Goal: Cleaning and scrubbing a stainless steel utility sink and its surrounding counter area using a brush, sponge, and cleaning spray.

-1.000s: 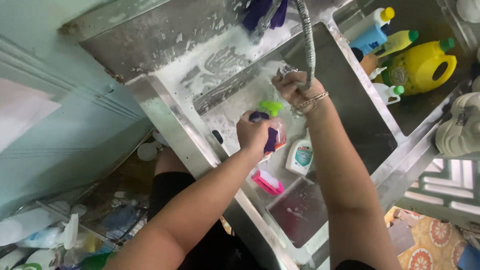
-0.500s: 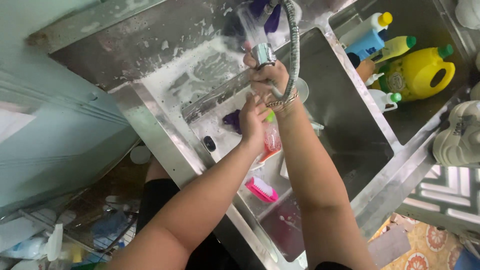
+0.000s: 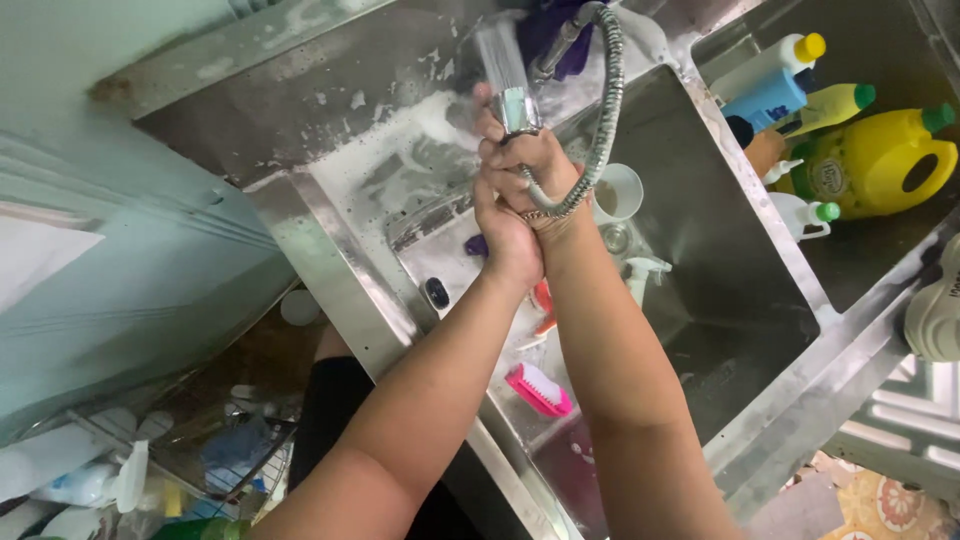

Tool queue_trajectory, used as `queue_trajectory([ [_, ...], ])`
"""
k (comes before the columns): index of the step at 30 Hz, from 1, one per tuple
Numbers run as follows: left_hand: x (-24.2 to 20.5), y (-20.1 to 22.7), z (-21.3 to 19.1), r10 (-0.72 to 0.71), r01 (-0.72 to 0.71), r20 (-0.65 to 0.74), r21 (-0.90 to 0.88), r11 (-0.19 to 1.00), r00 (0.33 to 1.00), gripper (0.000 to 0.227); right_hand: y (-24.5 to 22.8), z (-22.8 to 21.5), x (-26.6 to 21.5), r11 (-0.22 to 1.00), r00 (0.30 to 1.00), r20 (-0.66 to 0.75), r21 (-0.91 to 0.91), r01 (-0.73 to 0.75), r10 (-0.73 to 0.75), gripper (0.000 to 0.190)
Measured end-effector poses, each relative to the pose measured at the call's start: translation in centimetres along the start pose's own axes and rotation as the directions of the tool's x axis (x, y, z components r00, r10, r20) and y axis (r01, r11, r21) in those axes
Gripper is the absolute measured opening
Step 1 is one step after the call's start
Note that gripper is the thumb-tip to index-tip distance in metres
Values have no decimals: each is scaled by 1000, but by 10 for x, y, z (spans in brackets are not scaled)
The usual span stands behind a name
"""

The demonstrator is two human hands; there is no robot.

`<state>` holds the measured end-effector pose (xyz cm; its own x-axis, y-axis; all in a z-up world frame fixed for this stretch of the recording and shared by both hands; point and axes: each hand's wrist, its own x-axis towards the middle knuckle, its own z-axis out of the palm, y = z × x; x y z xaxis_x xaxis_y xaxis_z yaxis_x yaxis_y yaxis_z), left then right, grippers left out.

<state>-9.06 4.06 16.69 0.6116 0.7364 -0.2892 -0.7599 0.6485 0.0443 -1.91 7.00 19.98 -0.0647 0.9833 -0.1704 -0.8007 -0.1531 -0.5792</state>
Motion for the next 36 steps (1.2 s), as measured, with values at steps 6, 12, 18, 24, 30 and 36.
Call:
queue_trajectory([
  [6, 9, 4, -15, 38, -37, 93, -15, 999, 995, 69, 9, 4, 4, 997, 999, 16, 67, 31, -32, 66],
  [12, -3, 15, 2, 63, -62, 34, -24, 998, 997, 69, 14, 0, 7, 996, 1000, 14, 85, 16, -17, 68],
  [18, -3, 21, -3, 113, -113, 43, -8, 994, 993, 65, 22, -6, 16, 983, 995, 92, 177, -52, 36, 70],
  [24, -8, 25, 1, 136, -136, 47, -12, 991, 990, 68, 25, -4, 20, 971, 976, 212, 218, -101, 54, 68],
  [30, -9, 29, 4, 105, -105, -26, 0, 995, 994, 68, 26, -1, 20, 962, 986, 157, 254, -96, 57, 74],
  [36, -9, 30, -1, 101, -101, 14, 11, 995, 995, 64, 23, 12, 20, 982, 989, 130, 168, -90, 68, 80],
])
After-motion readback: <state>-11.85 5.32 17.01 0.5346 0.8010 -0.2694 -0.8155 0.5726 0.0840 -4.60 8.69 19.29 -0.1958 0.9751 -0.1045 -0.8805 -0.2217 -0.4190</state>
